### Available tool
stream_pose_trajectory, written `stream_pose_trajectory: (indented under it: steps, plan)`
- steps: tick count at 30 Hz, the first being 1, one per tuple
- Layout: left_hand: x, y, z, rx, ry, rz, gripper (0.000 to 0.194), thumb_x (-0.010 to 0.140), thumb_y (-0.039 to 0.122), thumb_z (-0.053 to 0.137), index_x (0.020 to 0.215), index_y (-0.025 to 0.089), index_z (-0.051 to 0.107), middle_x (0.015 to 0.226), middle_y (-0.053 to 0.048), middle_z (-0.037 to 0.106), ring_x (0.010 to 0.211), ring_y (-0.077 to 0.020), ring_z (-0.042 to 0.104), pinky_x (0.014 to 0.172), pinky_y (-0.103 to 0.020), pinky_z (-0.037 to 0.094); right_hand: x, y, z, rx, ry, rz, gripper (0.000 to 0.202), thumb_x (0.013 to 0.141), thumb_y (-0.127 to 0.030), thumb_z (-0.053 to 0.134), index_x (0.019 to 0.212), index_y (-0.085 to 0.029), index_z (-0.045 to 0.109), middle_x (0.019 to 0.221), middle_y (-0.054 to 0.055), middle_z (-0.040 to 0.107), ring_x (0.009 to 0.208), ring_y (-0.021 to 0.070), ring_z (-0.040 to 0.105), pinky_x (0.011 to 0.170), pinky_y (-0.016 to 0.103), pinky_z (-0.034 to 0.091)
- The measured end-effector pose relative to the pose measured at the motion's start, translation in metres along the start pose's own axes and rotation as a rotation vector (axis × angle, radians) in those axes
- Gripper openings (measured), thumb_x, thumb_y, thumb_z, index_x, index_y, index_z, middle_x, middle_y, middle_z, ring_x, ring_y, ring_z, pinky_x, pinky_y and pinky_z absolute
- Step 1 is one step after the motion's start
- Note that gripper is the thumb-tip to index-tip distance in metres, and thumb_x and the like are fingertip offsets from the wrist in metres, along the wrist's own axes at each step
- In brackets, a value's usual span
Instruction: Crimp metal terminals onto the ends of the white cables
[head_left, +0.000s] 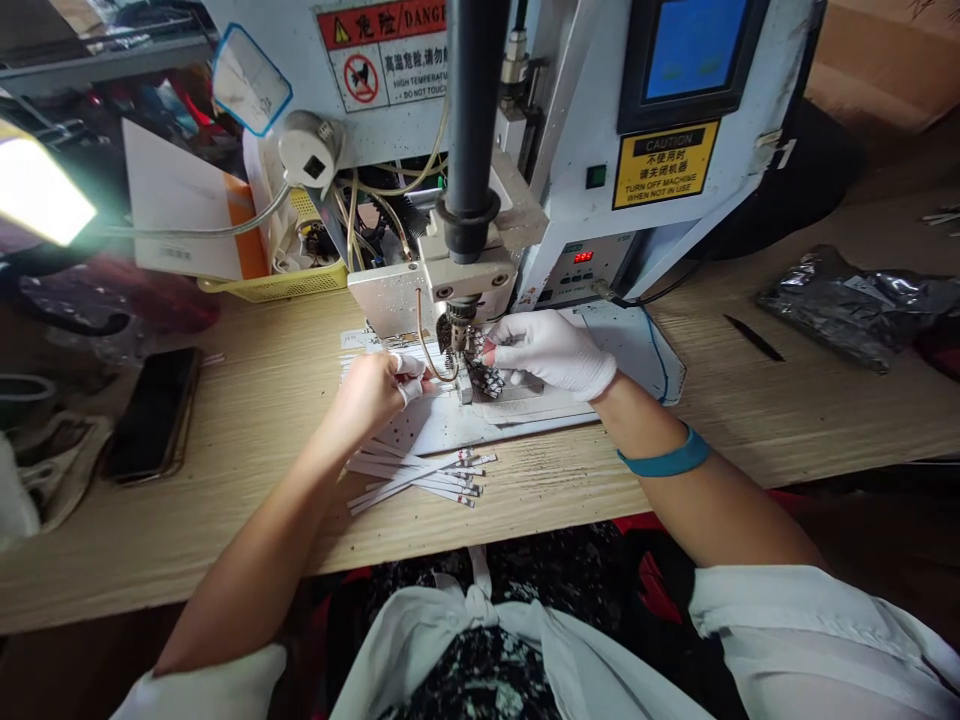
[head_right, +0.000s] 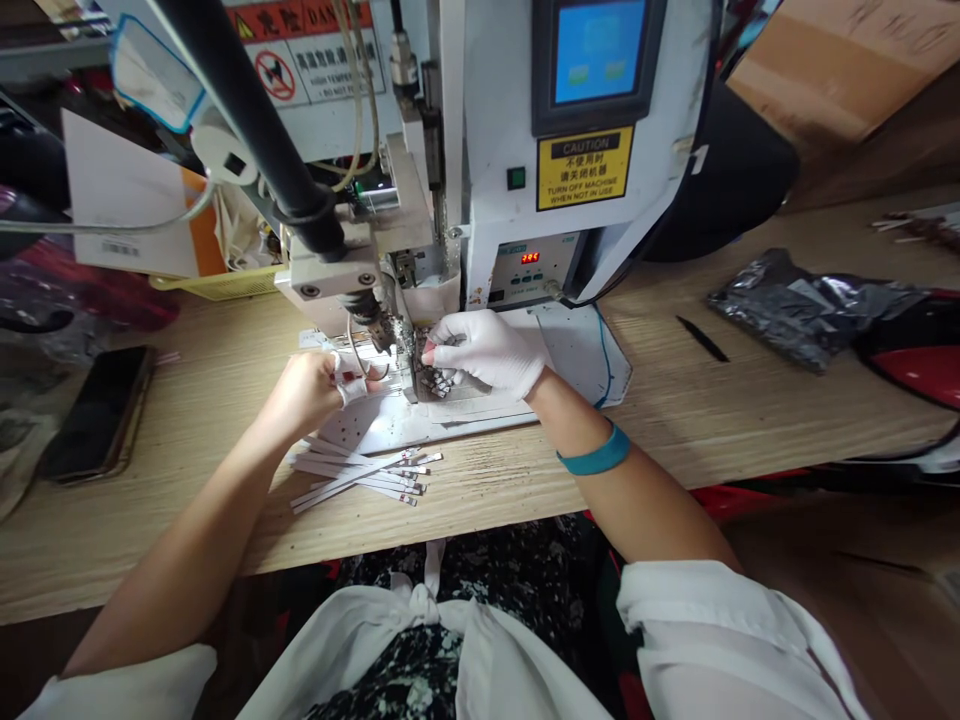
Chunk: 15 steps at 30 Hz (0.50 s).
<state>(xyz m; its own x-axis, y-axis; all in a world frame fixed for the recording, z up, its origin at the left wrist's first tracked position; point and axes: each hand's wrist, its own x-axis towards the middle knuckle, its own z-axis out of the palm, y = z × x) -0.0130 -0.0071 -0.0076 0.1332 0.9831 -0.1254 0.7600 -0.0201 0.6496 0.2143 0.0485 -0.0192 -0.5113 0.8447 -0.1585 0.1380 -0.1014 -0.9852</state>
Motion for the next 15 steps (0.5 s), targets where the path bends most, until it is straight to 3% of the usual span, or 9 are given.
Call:
stream_pose_trajectory:
  steps: [4,8,13,15]
  plan:
    - [0.0,-0.002,-0.001,-0.015,0.012,0.049,0.034,0.072,0.05,0.062,0.068,0.017,0.067,0.061,-0.003,0.064,0.061,-0.0169,0.055,0.059,-0.025,0.04,0.001,0.003,0.005,0.145,-0.031,0.035,0.025,0.064,-0.025,0.081,0.078,-0.01,0.067,0.07,0.005,0.066,0.058,0.0119,0.061,0.05,0.025,0.054]
    - [0.0,-0.002,-0.001,-0.057,0.003,0.089,0.031,0.076,0.048,0.06,0.07,0.017,0.065,0.064,-0.002,0.063,0.064,-0.0171,0.055,0.06,-0.025,0.041,0.001,0.006,0.01,0.169,-0.055,0.046,0.023,0.066,-0.021,0.076,0.084,-0.009,0.069,0.076,0.006,0.068,0.06,0.0126,0.061,0.05,0.025,0.053]
    - [0.0,-0.002,0.0,-0.112,-0.061,0.088,0.035,0.077,0.051,0.057,0.069,0.017,0.063,0.068,-0.003,0.064,0.069,-0.0191,0.058,0.066,-0.028,0.045,-0.001,-0.002,-0.003,-0.181,-0.039,0.053,0.023,0.077,-0.016,0.061,0.096,-0.012,0.074,0.064,0.002,0.064,0.047,0.0093,0.05,0.039,0.021,0.034]
    - [0.0,-0.001,0.0,-0.118,-0.089,0.08,0.037,0.076,0.053,0.056,0.069,0.016,0.062,0.069,-0.004,0.064,0.069,-0.0197,0.058,0.066,-0.029,0.045,-0.003,-0.006,-0.013,-0.374,-0.032,0.033,0.024,0.079,-0.019,0.06,0.097,-0.014,0.075,0.063,0.001,0.064,0.048,0.0106,0.051,0.042,0.022,0.034]
